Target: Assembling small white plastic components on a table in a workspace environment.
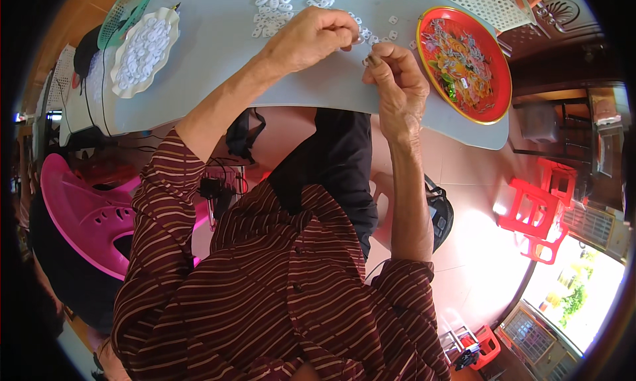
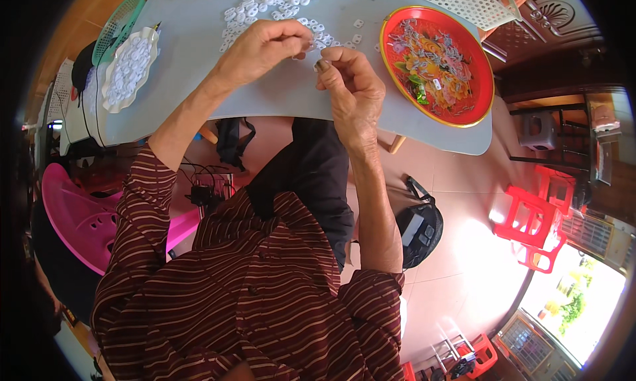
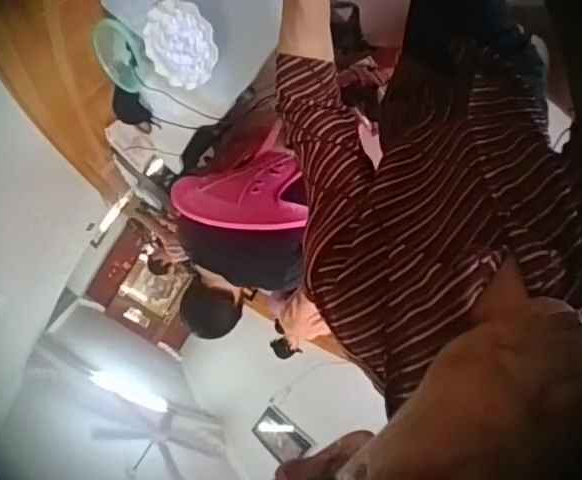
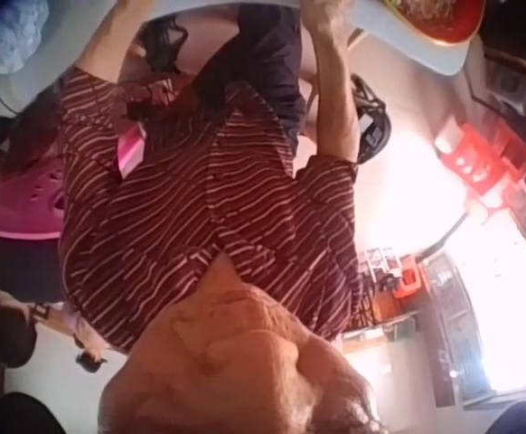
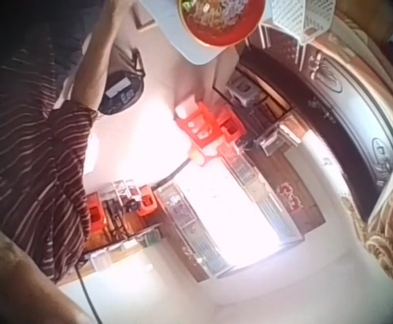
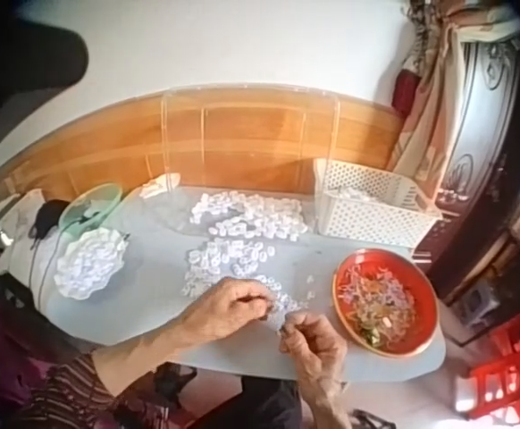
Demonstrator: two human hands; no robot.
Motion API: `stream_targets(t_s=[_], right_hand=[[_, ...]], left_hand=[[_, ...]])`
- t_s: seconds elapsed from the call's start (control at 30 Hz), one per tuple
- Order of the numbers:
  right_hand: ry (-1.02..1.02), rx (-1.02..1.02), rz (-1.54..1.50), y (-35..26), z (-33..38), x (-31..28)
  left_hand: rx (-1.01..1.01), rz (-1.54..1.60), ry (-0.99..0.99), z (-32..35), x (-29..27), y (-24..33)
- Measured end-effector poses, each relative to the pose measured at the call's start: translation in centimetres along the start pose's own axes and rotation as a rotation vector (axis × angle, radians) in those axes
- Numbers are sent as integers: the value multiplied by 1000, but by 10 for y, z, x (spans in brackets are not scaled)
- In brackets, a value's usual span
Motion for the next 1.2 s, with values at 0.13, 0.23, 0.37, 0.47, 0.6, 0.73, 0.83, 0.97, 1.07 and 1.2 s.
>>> stream_targets(t_s=[0.13,0.23,0.37,0.47,0.6,0.73,0.83,0.97,1.07,1.2], right_hand=[[-20,-20,51,-2,-1,3],[-30,-10,85,-4,0,4],[-24,-29,78,-4,1,6],[-32,-47,65,-2,2,5],[-22,-51,79,-2,1,5],[-1,-45,64,-1,2,5],[5,-45,69,-1,2,5],[12,-48,77,-1,1,6],[31,-85,122,-1,1,5],[49,-105,124,-2,1,5]], left_hand=[[-58,259,-63,3,-9,-2],[-75,274,-100,5,-9,3],[2,300,11,4,-2,4],[-10,291,60,4,-1,4],[8,265,64,4,3,4],[10,246,90,5,5,9],[35,233,134,6,6,12],[23,240,166,8,11,12],[62,198,206,9,13,14],[103,144,244,10,15,14]])
Point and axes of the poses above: each hand's wrist, its own z-axis away from the middle knuckle, its own x-axis out of the palm, y = z × x, the point moved 2 cm from there along -z, towards the middle knuckle, and after that the axes turned 7 degrees about -z, right-handed, at the moved point
